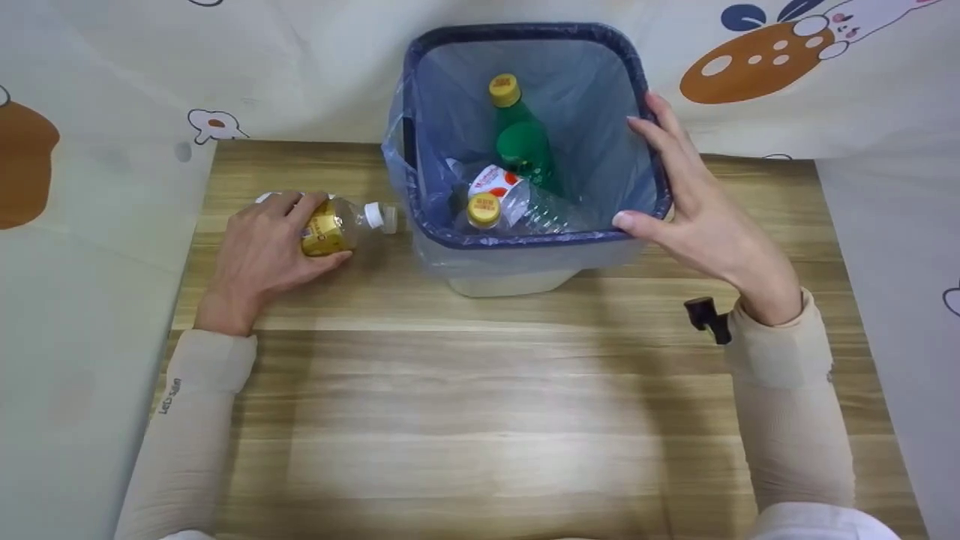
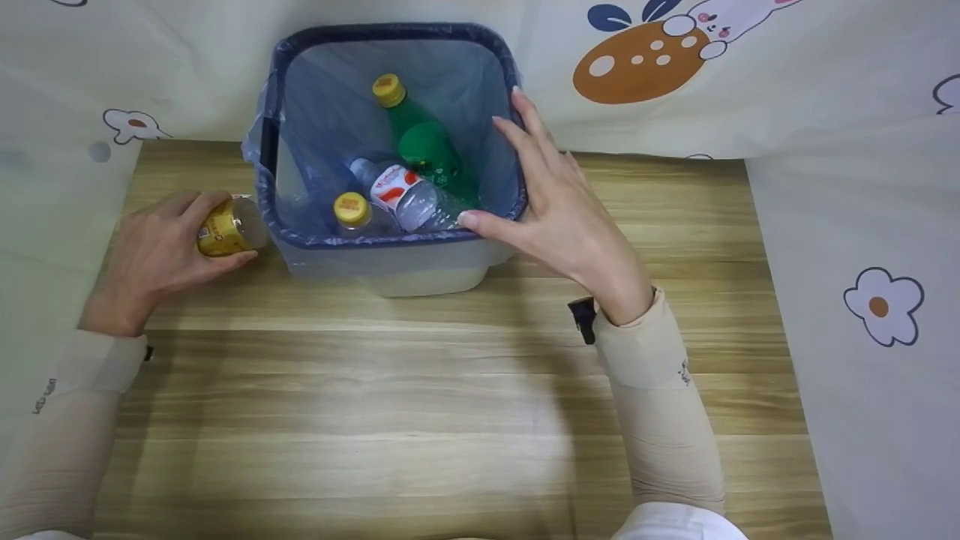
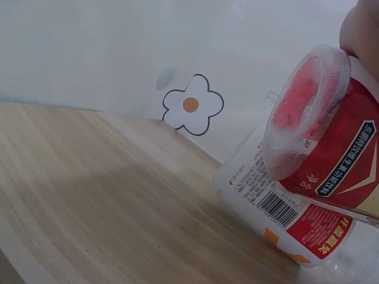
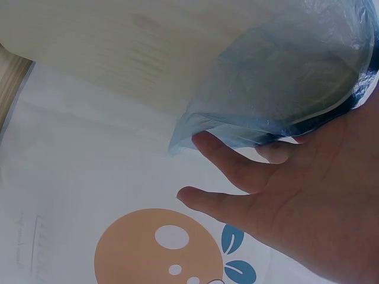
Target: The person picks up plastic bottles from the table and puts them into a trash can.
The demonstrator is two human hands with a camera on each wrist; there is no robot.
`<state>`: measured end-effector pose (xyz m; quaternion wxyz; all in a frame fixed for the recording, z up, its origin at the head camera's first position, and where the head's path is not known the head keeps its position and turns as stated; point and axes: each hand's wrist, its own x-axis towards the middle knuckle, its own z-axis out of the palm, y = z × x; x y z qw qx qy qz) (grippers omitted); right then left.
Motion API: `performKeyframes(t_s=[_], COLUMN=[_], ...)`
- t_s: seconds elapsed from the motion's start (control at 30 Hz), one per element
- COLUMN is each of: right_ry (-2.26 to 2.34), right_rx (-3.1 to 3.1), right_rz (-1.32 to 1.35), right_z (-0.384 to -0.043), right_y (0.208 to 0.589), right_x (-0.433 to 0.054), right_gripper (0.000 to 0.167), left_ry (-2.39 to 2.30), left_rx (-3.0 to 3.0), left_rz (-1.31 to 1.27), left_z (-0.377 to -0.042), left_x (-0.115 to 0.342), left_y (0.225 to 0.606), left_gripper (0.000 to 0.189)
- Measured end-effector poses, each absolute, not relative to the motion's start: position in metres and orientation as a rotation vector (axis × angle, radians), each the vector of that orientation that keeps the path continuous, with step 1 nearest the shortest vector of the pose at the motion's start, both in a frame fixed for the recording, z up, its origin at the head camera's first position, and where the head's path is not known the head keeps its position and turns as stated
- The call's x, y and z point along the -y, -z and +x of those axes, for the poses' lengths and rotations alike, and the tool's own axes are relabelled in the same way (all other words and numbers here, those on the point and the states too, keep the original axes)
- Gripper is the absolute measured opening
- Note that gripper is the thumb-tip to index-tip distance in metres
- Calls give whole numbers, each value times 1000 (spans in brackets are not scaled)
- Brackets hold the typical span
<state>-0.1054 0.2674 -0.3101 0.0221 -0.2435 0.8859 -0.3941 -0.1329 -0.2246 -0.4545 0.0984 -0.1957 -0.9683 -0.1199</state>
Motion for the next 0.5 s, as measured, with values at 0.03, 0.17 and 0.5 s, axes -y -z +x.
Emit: performKeyframes(t_s=[0.03,0.17,0.5], right_ry=[1220,1225,1237], right_rx=[-2744,-2740,-2740], right_rz=[-752,-750,-780], right_z=[-105,-105,-106], right_y=[310,309,312], right_x=[-267,-267,-268], right_gripper=[85,85,85], left_ry=[353,358,366], left_rx=[2864,2869,2831], left_rz=[-578,-574,-604], left_z=[-133,-133,-136], left_x=[224,224,222], left_y=[454,452,455], left_gripper=[81,82,79])
